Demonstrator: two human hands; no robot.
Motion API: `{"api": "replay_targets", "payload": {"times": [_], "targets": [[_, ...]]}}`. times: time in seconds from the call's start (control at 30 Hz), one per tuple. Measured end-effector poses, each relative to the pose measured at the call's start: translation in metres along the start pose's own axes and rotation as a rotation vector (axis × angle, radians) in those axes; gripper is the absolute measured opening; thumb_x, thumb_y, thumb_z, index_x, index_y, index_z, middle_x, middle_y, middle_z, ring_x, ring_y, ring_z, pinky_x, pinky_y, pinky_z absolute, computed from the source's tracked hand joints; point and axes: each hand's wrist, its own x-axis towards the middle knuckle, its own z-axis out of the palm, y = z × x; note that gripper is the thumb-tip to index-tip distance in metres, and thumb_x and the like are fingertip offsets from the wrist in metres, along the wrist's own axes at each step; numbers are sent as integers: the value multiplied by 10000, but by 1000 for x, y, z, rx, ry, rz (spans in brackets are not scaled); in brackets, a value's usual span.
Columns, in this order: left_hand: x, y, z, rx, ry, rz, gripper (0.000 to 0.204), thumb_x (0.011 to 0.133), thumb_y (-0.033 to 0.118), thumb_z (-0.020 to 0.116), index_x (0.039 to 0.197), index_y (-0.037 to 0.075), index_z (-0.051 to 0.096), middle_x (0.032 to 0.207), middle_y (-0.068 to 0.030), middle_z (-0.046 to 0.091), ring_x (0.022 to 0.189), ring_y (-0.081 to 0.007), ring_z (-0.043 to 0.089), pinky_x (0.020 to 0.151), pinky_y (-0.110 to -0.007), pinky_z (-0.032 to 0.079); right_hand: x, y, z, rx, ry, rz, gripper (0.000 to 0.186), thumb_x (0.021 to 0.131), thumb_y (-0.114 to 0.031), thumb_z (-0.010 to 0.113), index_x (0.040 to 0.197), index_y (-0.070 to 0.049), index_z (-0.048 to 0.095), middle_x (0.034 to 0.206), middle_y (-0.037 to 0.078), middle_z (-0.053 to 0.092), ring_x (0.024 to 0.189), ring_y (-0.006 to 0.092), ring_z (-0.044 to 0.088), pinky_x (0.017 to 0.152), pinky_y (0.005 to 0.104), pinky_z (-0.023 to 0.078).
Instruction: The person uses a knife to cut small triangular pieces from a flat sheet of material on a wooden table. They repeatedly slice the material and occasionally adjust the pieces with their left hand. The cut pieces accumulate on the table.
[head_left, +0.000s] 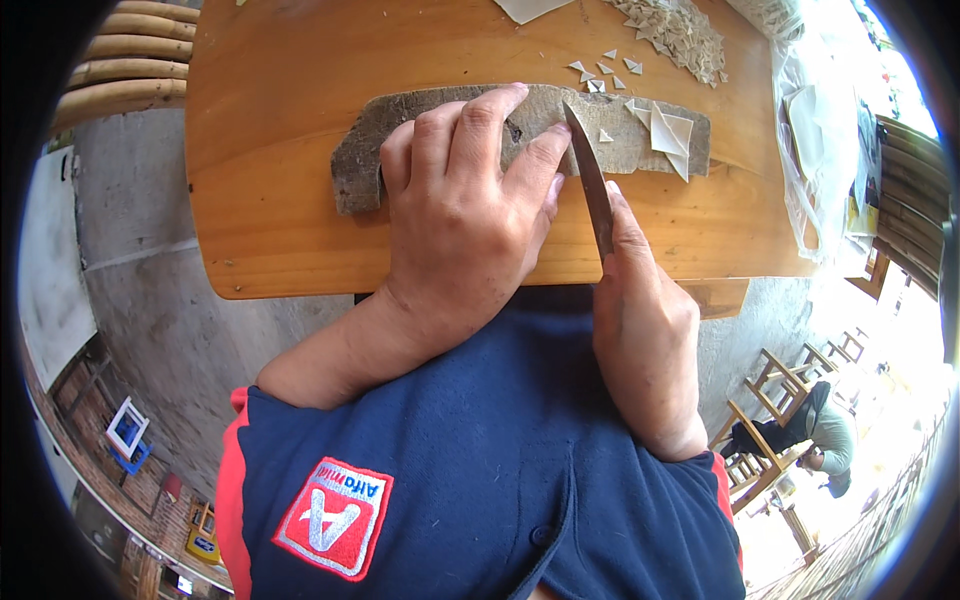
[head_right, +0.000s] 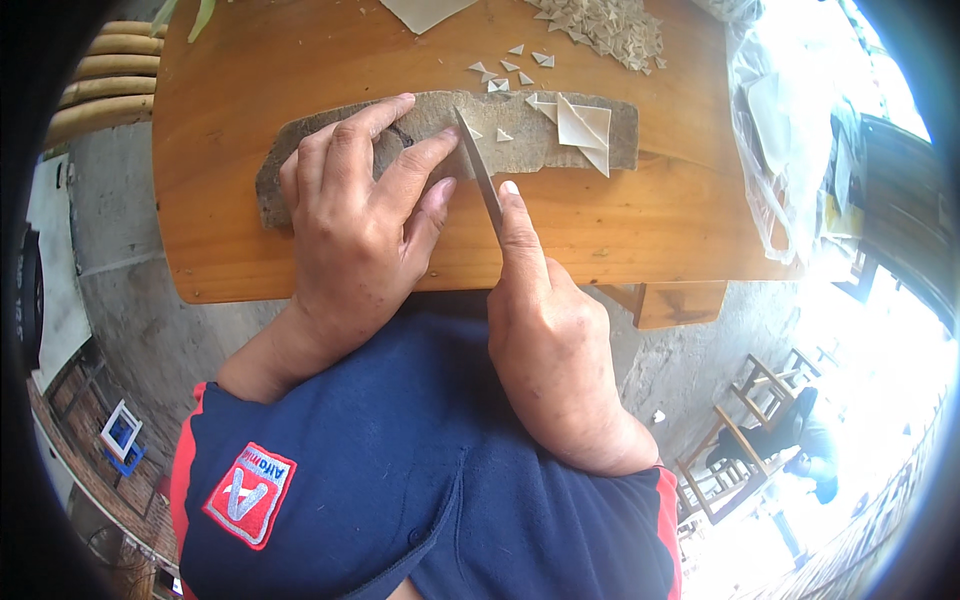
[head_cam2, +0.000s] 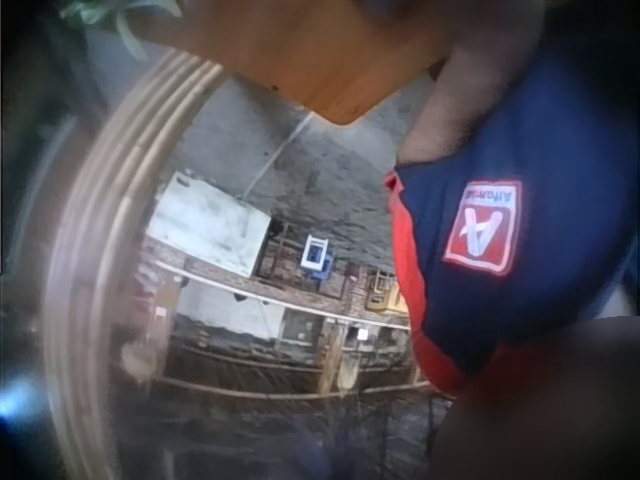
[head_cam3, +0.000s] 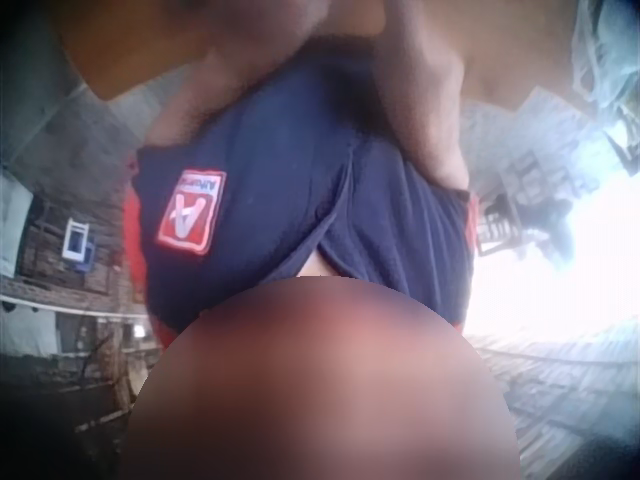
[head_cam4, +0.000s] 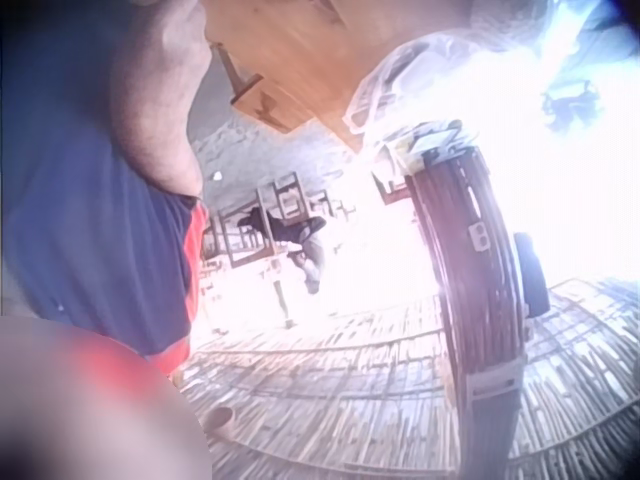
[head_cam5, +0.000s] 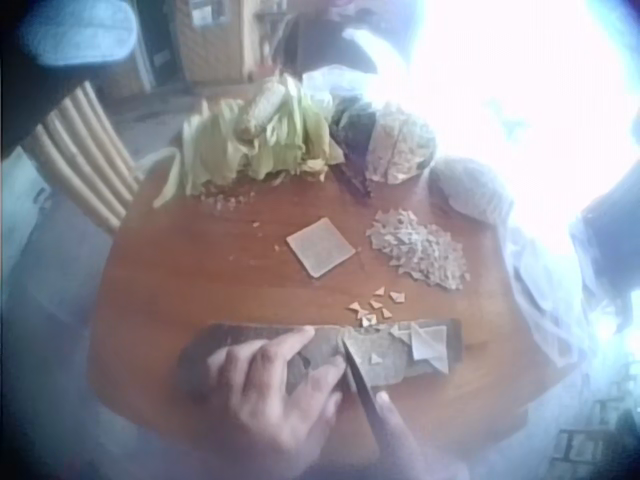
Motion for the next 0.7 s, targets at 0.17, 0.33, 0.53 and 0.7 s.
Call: {"api": "replay_targets", "payload": {"times": [0.17,0.33,0.53,0.7], "targets": [[-1,0,0,-5,-9,0,389,828,181,824,1215,179,781,1371,-74,648,1180,-282,577,1023,-441,407,-2,-1,2,-49,9,-3,612,954,95,556,1546,-58,528,942,286,718,846,419,762,749,457,595],[-1,-3,0,-19,-11,3,398,832,180,819,1229,185,780,1385,-69,641,1191,-281,567,1030,-444,399,1,-2,14,-166,88,-115,788,826,89,642,1588,-20,471,697,114,639,574,261,669,553,417,587],[-2,1,5,-27,-15,8,404,834,179,818,1236,188,781,1387,-63,641,1194,-283,564,1039,-443,392,3,5,18,-222,109,-93,796,822,96,637,1592,-22,469,682,104,621,555,252,649,543,409,576],[-2,-2,3,-41,-4,10,380,852,182,809,1230,183,781,1379,-52,650,1191,-274,566,1045,-439,391,-6,10,1,-86,19,-26,695,896,80,614,1569,-55,508,786,177,688,650,300,709,611,441,576]]}}
